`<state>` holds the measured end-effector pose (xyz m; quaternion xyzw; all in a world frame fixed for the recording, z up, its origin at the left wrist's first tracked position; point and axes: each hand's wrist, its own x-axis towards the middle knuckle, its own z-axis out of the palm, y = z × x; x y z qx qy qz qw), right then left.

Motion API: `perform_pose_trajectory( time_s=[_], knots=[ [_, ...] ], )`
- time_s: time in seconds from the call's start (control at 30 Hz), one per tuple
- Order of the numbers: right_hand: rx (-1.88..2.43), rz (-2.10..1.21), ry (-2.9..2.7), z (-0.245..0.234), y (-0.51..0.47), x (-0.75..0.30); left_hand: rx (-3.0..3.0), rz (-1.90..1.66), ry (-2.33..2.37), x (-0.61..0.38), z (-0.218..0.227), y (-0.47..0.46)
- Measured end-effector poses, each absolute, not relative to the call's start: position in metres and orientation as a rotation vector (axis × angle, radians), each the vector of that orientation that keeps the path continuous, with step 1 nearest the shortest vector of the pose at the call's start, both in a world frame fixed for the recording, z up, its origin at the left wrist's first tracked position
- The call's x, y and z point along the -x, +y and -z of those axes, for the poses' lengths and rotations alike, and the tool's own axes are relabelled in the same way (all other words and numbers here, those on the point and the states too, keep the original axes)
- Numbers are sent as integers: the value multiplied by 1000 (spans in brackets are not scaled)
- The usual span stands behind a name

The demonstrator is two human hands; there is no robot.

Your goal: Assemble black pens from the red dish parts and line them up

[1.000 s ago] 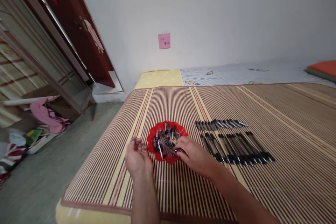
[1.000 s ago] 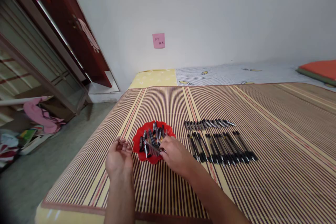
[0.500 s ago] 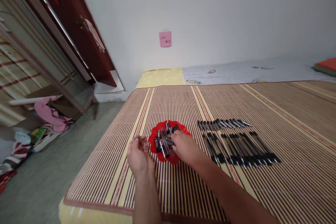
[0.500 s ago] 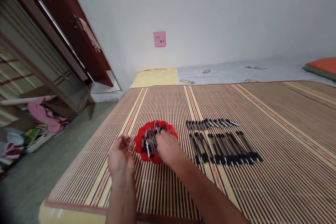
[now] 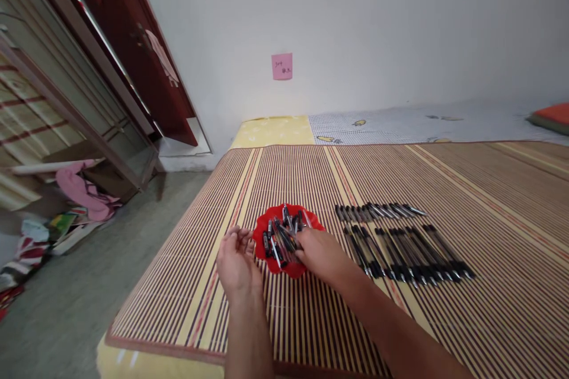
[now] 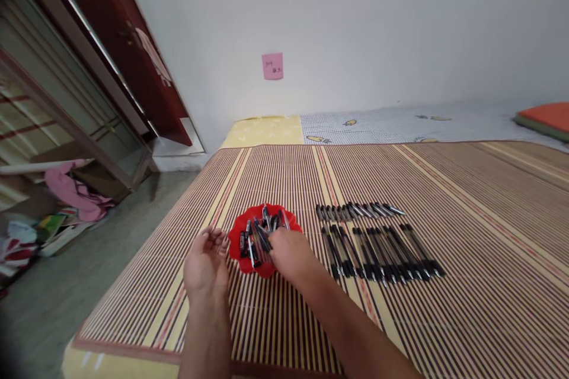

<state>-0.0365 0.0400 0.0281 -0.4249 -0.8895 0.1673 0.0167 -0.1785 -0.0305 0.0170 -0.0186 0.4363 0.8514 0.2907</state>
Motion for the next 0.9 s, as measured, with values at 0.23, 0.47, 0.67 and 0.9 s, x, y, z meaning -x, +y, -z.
perform_pose_trajectory(
  time_s=[0.23,0.47,0.67,0.9],
  knots=[
    [1391,-548,-2728,-21,35,48,-20,-2262,1153,181,-13,-29],
    [1080,-1344,-2105,-20,44,11,-373,-2088,1235,174,-15,-27],
    [812,-1812,-1780,-26,40,2,-739,-1771,1267,162,-21,-30],
    [716,-1835,-1785,-27,28,11,-747,-1735,1193,154,-20,-29]
  ],
)
